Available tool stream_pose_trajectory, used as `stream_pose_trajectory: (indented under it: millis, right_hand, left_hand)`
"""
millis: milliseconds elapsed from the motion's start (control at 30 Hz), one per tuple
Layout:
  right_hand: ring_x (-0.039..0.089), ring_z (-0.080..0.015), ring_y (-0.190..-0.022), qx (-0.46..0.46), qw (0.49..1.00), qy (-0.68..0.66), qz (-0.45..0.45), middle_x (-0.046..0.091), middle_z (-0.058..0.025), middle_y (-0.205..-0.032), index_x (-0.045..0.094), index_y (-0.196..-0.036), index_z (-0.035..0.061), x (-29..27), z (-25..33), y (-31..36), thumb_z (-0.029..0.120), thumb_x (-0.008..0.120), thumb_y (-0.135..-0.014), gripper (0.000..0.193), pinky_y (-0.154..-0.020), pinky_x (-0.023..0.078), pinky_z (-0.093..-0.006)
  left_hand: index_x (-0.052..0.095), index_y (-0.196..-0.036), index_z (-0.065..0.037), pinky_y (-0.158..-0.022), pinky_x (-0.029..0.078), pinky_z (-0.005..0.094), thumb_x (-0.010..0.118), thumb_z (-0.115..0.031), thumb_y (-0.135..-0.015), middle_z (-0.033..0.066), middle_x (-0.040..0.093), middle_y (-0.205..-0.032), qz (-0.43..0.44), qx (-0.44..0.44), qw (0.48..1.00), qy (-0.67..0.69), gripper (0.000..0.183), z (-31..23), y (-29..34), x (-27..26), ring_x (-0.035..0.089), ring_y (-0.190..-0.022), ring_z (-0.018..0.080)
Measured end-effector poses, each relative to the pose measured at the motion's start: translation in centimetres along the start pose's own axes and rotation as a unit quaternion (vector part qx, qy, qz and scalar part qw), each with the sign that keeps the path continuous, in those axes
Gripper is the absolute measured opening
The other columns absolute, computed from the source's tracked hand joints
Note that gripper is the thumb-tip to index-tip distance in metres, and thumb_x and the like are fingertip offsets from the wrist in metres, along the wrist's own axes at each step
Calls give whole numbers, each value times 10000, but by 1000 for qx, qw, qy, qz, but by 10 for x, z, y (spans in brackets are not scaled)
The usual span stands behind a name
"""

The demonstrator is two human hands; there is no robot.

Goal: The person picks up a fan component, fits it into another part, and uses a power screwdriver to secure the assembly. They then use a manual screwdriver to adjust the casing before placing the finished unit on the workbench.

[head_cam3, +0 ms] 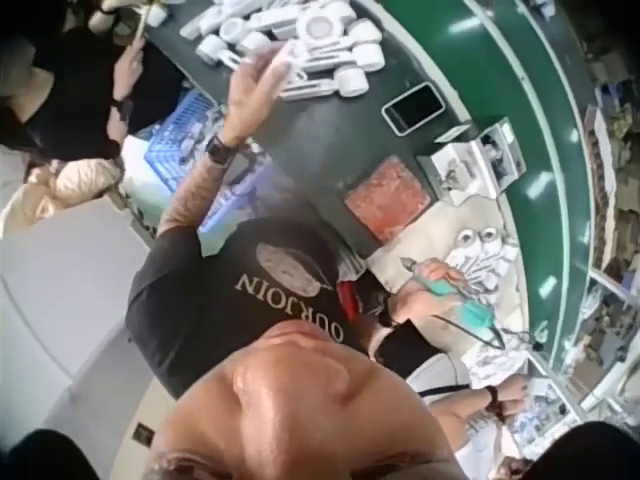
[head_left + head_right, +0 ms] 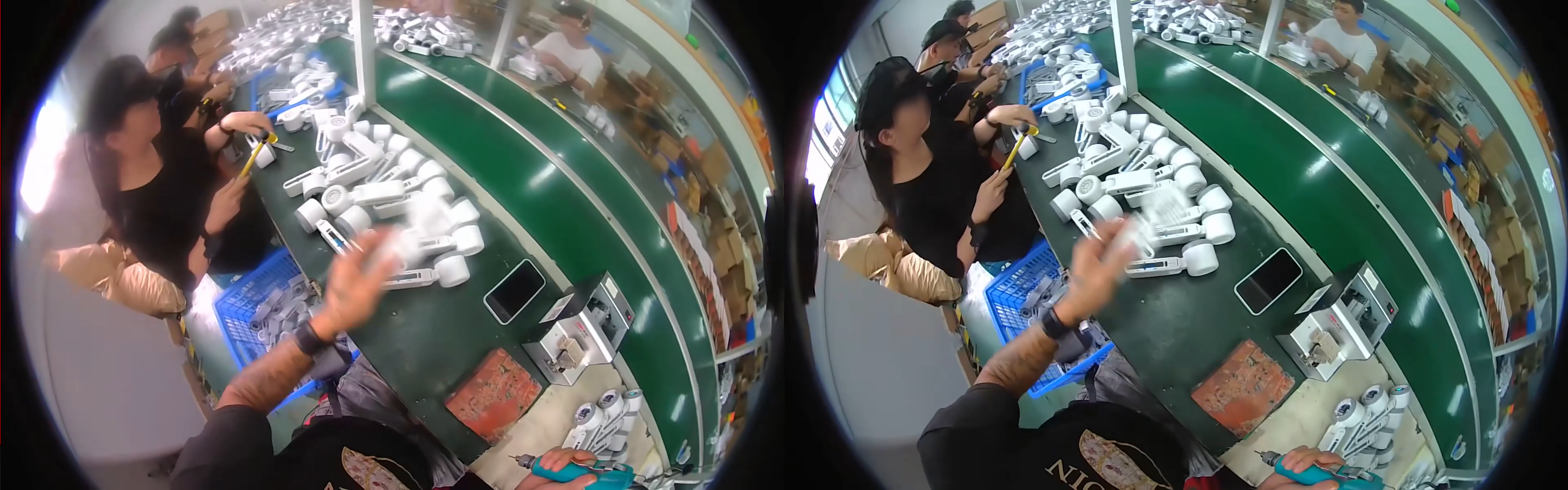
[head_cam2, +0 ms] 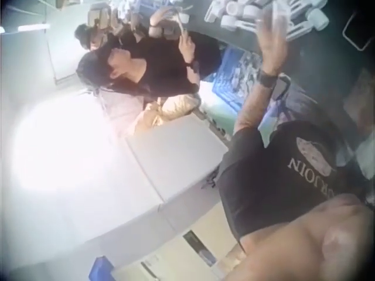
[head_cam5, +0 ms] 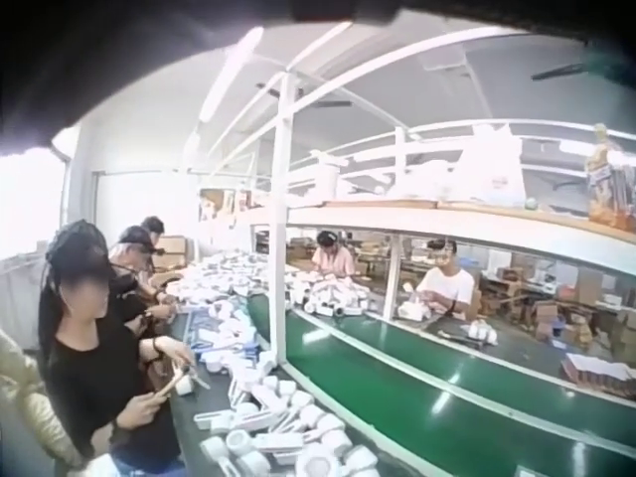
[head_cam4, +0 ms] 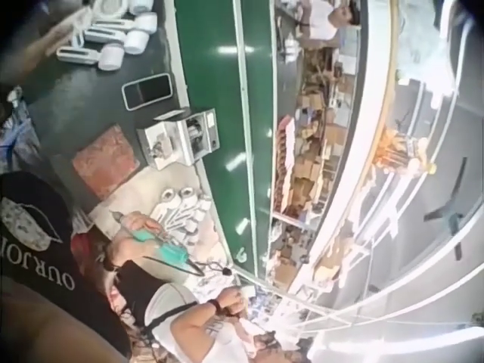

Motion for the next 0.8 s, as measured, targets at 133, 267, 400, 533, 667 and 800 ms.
stream_pose_trajectory:
  millis: [133, 267, 400, 533, 667, 800]
  right_hand:
    - [453, -211, -576, 25, 996, 88, -18, 472, -64, -638, 621, -1011, 60, 6, -9, 8, 642, 527, -923, 597, -573, 409, -340]
    - [460, -211, -573, 38, 997, 64, 12, 465, -59, -632, 596, -985, 64, 16, -19, 11, 654, 568, -901, 597, -568, 408, -333]
    - [626, -259, -670, -46, 943, 328, -37, 633, -126, -782, 590, -1019, 13, -51, -15, 28, 334, 603, -960, 326, -604, 506, -376]
    - [615, -151, -844, 38, 989, 114, 87, 641, -81, -923, 594, -1156, -26, 10, -21, 20, 188, 668, -921, 327, -721, 495, -299]
    - [602, -169, -731, 66, 981, 182, 4, 614, -81, -794, 588, -1108, -53, -25, -5, 32, 584, 773, -807, 729, -661, 469, -299]
    - [596, -174, -715, 41, 983, 178, -15, 602, -75, -779, 587, -1105, -45, -40, 7, 49, 579, 776, -806, 718, -653, 469, -302]
  left_hand:
    - [504, -1298, 61, -878, 492, 261, 599, -125, -982, 94, 632, -1190, -236, 24, 966, 99, 379, 14, -63, -129, 614, -1015, 129]
    - [564, -1291, 28, -775, 478, 250, 641, -175, -938, 46, 665, -1122, -237, -21, 971, 26, 415, 68, -127, -225, 629, -939, 159]
    - [571, -1267, 56, -1059, 413, 406, 584, -129, -974, 180, 630, -1256, -190, 202, 765, -582, 346, -1, -131, -155, 558, -1208, 325]
    - [640, -1184, 3, -1122, 340, 396, 595, -84, -975, 160, 606, -1304, -95, 304, 861, -397, 231, -86, -64, 6, 504, -1277, 320]
    - [665, -1113, -15, -903, 503, 351, 664, -76, -920, 130, 699, -1086, 340, 221, 901, -154, 202, -113, 37, 240, 666, -1021, 250]
    - [647, -1170, -69, -703, 541, 401, 661, -274, -932, 133, 690, -868, 555, 318, 754, -149, 315, -100, 157, 378, 662, -763, 310]
Point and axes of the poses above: each hand's wrist, its own y-axis away from the middle knuckle, its own x-axis out of the palm, z = x × y, the point moved 9 cm from there along -y, towards the middle knuckle
